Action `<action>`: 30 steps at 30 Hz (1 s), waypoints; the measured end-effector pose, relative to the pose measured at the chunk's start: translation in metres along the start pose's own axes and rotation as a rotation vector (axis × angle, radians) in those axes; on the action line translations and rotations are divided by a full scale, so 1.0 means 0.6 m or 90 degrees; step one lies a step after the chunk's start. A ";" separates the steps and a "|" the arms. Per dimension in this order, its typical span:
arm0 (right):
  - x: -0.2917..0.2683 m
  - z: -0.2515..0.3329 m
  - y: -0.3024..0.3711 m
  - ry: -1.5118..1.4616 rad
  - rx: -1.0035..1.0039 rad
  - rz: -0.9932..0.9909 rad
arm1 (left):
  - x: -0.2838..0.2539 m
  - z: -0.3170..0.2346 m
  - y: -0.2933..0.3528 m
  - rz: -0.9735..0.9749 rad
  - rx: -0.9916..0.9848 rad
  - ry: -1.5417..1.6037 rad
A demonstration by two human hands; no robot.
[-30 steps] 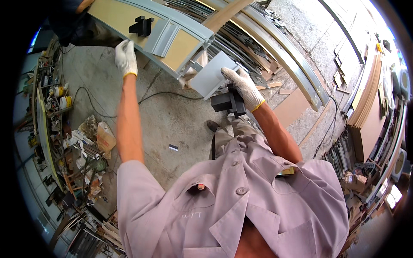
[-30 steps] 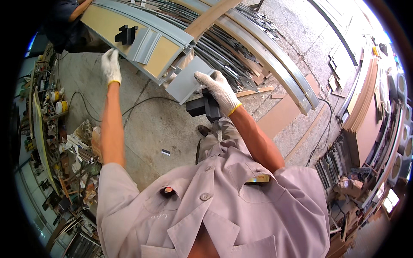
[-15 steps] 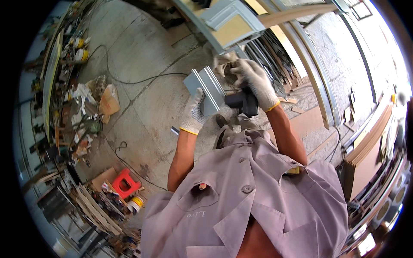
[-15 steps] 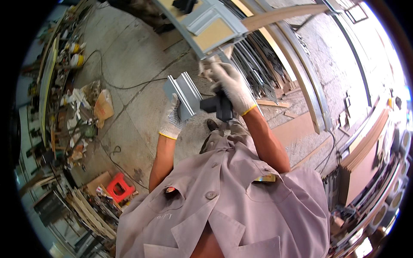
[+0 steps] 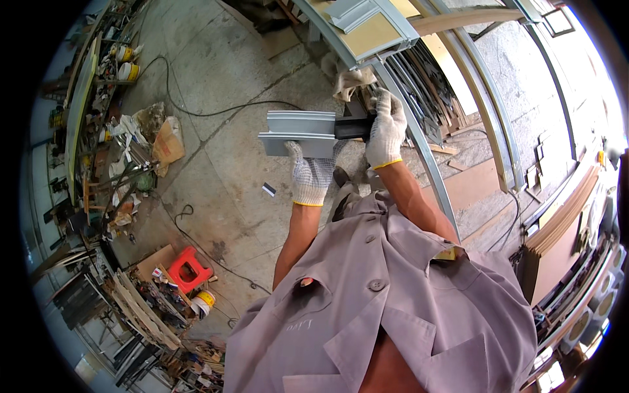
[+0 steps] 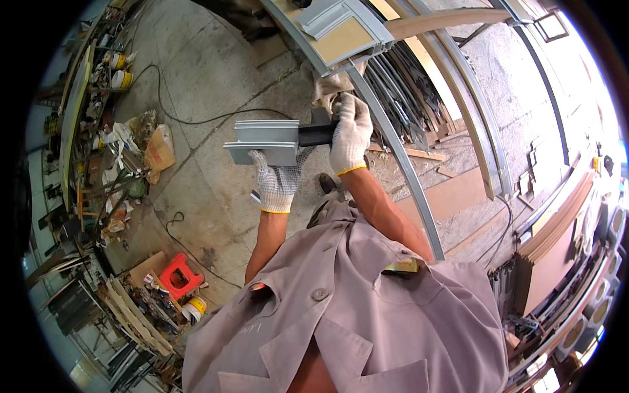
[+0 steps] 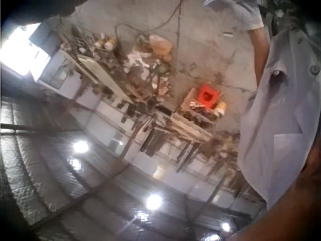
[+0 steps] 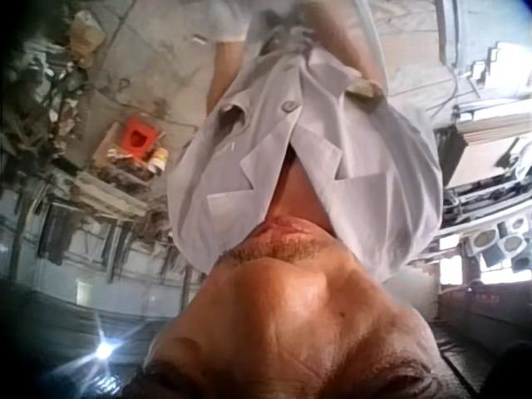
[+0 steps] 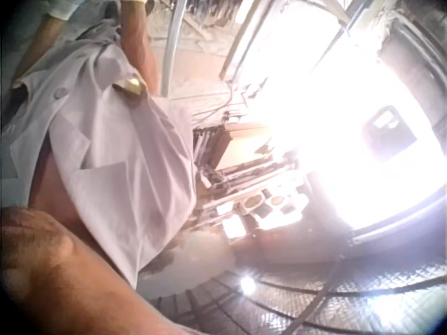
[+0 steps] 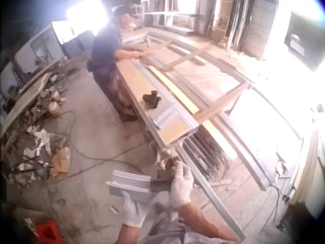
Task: The person assembles metal frame components by inserting black plastic corner connectors into aluminum extrusions. They use a tape measure to check dimensions and a red marker to mark the metal pieces before fitting them together.
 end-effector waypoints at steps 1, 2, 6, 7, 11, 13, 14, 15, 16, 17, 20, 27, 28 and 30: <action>0.005 0.014 0.006 0.016 -0.072 0.029 | 0.002 0.003 -0.003 -0.017 -0.005 -0.003; 0.009 0.017 0.010 0.002 -0.143 0.043 | 0.002 0.006 -0.006 -0.034 -0.009 -0.006; 0.019 0.075 0.042 0.078 -0.245 0.091 | -0.014 0.021 -0.022 -0.035 -0.053 0.101; 0.019 0.083 0.046 0.096 -0.260 0.100 | -0.022 0.025 -0.028 -0.039 -0.074 0.135; 0.013 0.092 0.044 0.207 -0.377 0.163 | -0.039 0.030 -0.041 -0.039 -0.085 0.135; 0.005 0.099 0.041 0.247 -0.433 0.232 | -0.029 0.032 -0.045 -0.065 -0.085 0.125; 0.004 0.107 0.045 0.281 -0.454 0.262 | -0.028 0.032 -0.047 -0.052 -0.094 0.127; 0.003 0.114 0.051 0.315 -0.476 0.295 | -0.029 0.028 -0.048 -0.038 -0.100 0.130; 0.000 0.116 0.055 0.322 -0.431 0.327 | -0.030 0.025 -0.049 -0.025 -0.106 0.133; -0.002 0.122 0.058 0.346 -0.450 0.362 | -0.035 0.023 -0.051 -0.014 -0.118 0.141; -0.012 0.122 0.062 0.405 -0.485 0.435 | -0.037 0.019 -0.051 0.025 -0.155 0.190; -0.024 0.126 0.040 0.484 -0.568 0.523 | -0.077 0.030 -0.059 0.002 -0.106 0.078; -0.028 0.127 0.032 0.494 -0.575 0.519 | -0.041 0.027 -0.050 -0.005 -0.119 0.099; -0.033 0.148 0.024 0.532 -0.467 0.494 | -0.024 0.022 -0.046 0.028 -0.126 0.123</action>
Point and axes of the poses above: each hand's wrist, its own y-axis away from the middle knuckle, its own x-axis out of the palm, z = x × y, the point moved 3 cm from there along -y, towards the middle knuckle, and after that the axes turned 3 degrees about -x, right-handed, at the moved point
